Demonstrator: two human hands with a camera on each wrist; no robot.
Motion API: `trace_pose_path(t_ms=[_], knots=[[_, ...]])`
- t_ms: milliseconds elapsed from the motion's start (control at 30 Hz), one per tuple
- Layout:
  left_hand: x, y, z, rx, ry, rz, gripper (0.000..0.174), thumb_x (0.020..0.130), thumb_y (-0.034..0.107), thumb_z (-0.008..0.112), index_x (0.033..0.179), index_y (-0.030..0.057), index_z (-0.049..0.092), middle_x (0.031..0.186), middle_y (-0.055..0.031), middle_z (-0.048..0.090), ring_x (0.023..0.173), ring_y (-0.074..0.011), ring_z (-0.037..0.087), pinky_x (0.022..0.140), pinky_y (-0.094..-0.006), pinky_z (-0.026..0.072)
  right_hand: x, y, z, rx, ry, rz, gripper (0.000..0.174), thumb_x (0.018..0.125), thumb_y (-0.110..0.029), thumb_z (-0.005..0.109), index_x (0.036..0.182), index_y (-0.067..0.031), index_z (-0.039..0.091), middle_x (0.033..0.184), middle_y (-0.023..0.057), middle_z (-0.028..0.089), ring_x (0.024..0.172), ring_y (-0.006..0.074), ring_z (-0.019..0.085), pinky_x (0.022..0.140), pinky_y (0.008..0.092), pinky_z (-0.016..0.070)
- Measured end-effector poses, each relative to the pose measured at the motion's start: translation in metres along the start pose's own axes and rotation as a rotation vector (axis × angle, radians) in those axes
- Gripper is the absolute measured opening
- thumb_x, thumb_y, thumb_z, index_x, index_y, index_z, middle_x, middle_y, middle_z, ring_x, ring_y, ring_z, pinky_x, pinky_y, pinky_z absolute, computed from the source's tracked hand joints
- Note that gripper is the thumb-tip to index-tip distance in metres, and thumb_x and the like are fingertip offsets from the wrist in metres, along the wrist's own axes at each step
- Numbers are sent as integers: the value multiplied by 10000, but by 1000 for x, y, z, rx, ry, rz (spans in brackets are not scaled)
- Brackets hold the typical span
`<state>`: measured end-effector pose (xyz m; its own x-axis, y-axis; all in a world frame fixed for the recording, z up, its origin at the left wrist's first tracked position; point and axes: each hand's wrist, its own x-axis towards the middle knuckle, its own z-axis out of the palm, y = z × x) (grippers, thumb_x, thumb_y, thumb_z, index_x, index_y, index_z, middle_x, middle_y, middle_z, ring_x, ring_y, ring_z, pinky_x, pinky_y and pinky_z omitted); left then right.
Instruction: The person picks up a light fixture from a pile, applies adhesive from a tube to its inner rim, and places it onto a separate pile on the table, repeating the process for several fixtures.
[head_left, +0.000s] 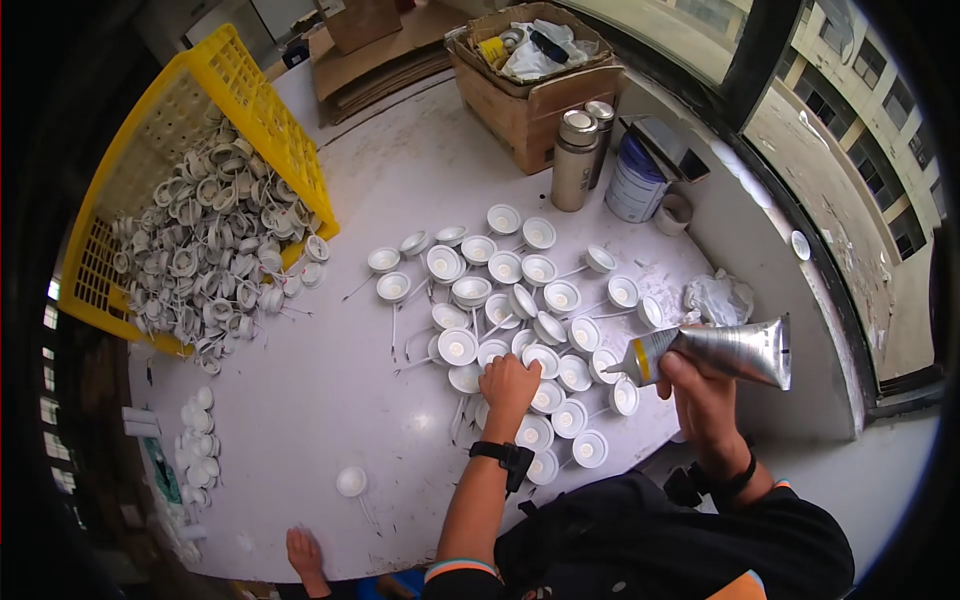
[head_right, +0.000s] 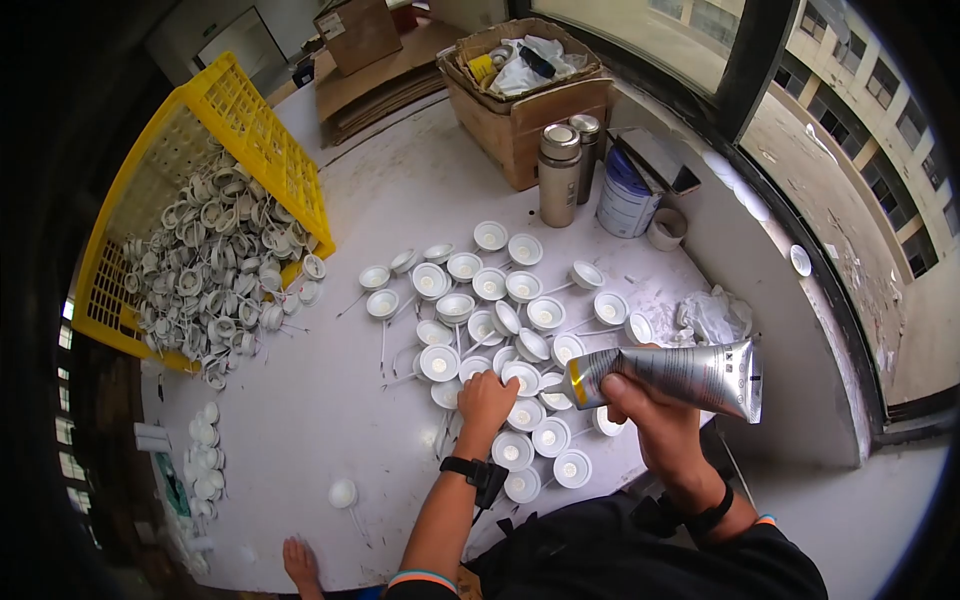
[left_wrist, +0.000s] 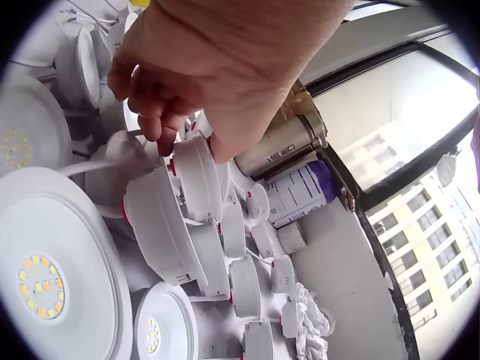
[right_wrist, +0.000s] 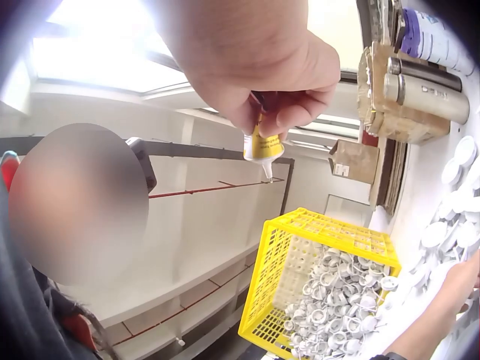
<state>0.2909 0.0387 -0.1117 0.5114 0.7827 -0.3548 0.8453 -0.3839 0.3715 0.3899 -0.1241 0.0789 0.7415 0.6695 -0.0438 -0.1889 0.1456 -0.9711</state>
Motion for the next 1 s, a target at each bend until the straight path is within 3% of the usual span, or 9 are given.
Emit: trace_pose_path(t_ms=[167, 233, 367, 467, 600, 633, 667, 767, 1000], knots=[[-9, -15, -7, -196, -9, -70, 406, 726, 335, 491, 889, -33, 551, 874, -162, 579, 805, -270, 564, 712, -381, 437, -1, -5, 2, 11, -9, 3, 154, 748, -106, 605, 816, -19, 498, 662, 27, 508, 536, 78, 467, 491, 201, 381], [-8, -32, 0, -1072, 15, -68, 311, 753, 257, 462, 899, -11, 522, 788, -109, 572, 660, -207, 560, 618, -316, 455, -1, -8, 4, 28, -42, 8, 157, 746, -104, 609, 818, -20, 498, 669, 26, 510, 542, 75, 468, 495, 197, 380], [-51, -36, -56, -1669, -263, -77, 302, 766, 233, 441, 958, 3, 483, 743, -97, 558, 550, -149, 498, 560, -270, 439, -1, -7, 9, -7, -103, 40, 158, 747, -107, 610, 820, -23, 496, 673, 21, 505, 549, 75, 470, 500, 197, 380], [-79, -37, -74, -1872, -430, -72, 322, 776, 256, 416, 964, 1, 476, 758, -116, 566, 551, -163, 501, 542, -275, 431, -1, -9, 15, -90, -185, 61, 154, 750, -113, 608, 822, -22, 507, 694, 24, 509, 566, 78, 477, 512, 203, 387], [-122, -22, -91, -1966, -392, -51, 457, 788, 281, 367, 1131, -19, 397, 900, -187, 551, 599, -199, 528, 497, -312, 408, 1, -7, 20, -252, -316, -25, 152, 729, -111, 617, 829, -23, 543, 746, 57, 538, 696, 139, 517, 612, 264, 421], [-129, -26, -89, -2077, -507, 123, 523, 836, 344, 325, 1215, -17, 318, 1118, -239, 479, 734, -227, 577, 553, -308, 433, 5, -10, 21, -429, -425, -206, 163, 716, -95, 611, 830, -10, 532, 752, 63, 533, 668, 136, 509, 579, 260, 424], [-138, -23, -93, -2081, -498, 116, 523, 836, 344, 325, 1215, -17, 318, 1118, -239, 479, 734, -227, 577, 553, -308, 433, 6, -12, 22, -604, -532, -389, 175, 703, -80, 606, 832, 3, 522, 758, 70, 528, 640, 133, 502, 547, 256, 428], [-161, -10, -97, -2310, -665, 101, 627, 847, 534, 244, 1256, 60, 269, 1127, -194, 463, 789, -288, 562, 575, -324, 452, 3, -23, 38, -634, -521, -362, 143, 671, -86, 614, 787, -28, 553, 694, 61, 548, 668, 167, 517, 560, 292, 429], [-170, 1, -101, -2163, -498, 162, 520, 871, 427, 339, 1263, 112, 206, 1119, -156, 432, 825, -275, 549, 614, -319, 460, 13, -42, 51, -910, -889, -302, 109, 716, -124, 617, 784, -40, 604, 744, 65, 589, 692, 229, 559, 612, 310, 456]])
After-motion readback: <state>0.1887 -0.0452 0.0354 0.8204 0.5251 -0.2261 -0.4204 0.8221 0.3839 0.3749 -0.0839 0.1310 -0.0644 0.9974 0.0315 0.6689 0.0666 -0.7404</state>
